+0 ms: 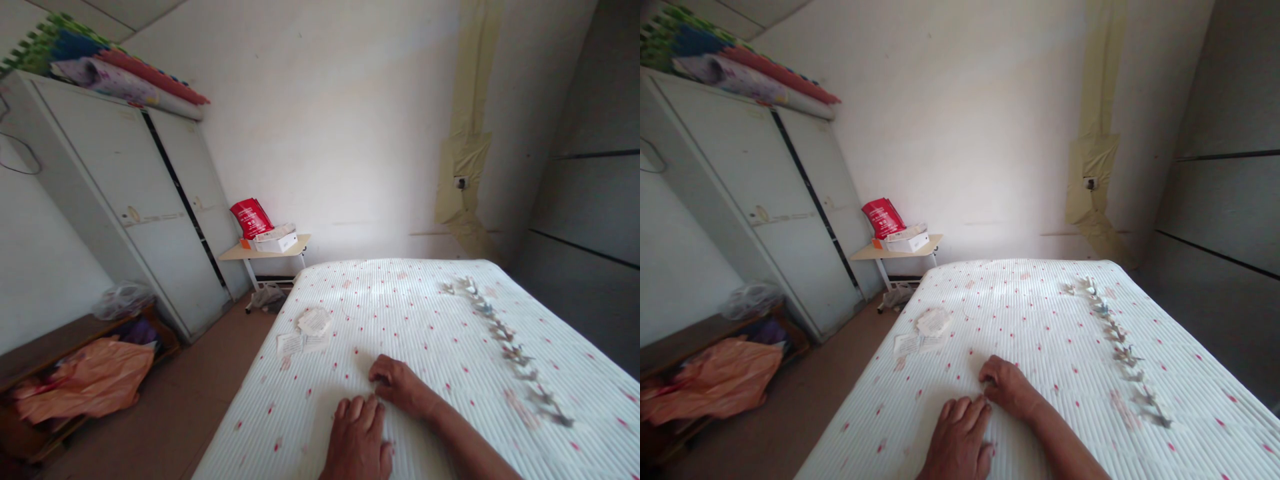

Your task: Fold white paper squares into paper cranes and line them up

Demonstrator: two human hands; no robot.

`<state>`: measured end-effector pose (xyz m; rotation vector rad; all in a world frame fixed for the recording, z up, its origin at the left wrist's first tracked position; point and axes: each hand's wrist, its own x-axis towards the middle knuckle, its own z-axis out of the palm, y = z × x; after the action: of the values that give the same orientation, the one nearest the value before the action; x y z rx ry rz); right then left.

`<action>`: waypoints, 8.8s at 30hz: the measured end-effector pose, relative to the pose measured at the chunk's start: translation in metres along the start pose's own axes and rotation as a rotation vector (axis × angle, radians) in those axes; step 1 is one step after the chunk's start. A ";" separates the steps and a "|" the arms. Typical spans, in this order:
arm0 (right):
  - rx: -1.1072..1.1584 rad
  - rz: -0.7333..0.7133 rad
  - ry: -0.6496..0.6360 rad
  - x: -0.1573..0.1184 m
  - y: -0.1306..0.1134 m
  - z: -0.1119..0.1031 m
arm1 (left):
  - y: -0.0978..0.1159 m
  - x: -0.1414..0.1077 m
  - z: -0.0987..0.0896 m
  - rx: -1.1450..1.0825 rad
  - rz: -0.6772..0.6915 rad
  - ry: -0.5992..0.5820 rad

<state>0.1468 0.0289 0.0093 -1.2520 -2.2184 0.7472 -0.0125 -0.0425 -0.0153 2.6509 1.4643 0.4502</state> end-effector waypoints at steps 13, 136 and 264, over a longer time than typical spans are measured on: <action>0.022 -0.056 -0.008 -0.003 0.000 -0.002 | 0.000 0.000 0.001 -0.019 -0.006 0.002; 0.374 0.084 0.256 -0.005 0.008 0.007 | -0.010 0.066 -0.002 -1.283 -0.627 0.351; -0.116 0.378 0.223 0.003 0.010 0.008 | -0.012 0.052 -0.011 -0.066 -0.200 0.152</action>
<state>0.1466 0.0339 -0.0028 -1.7509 -1.8914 0.5837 0.0007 0.0063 0.0041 2.4350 1.7033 0.6806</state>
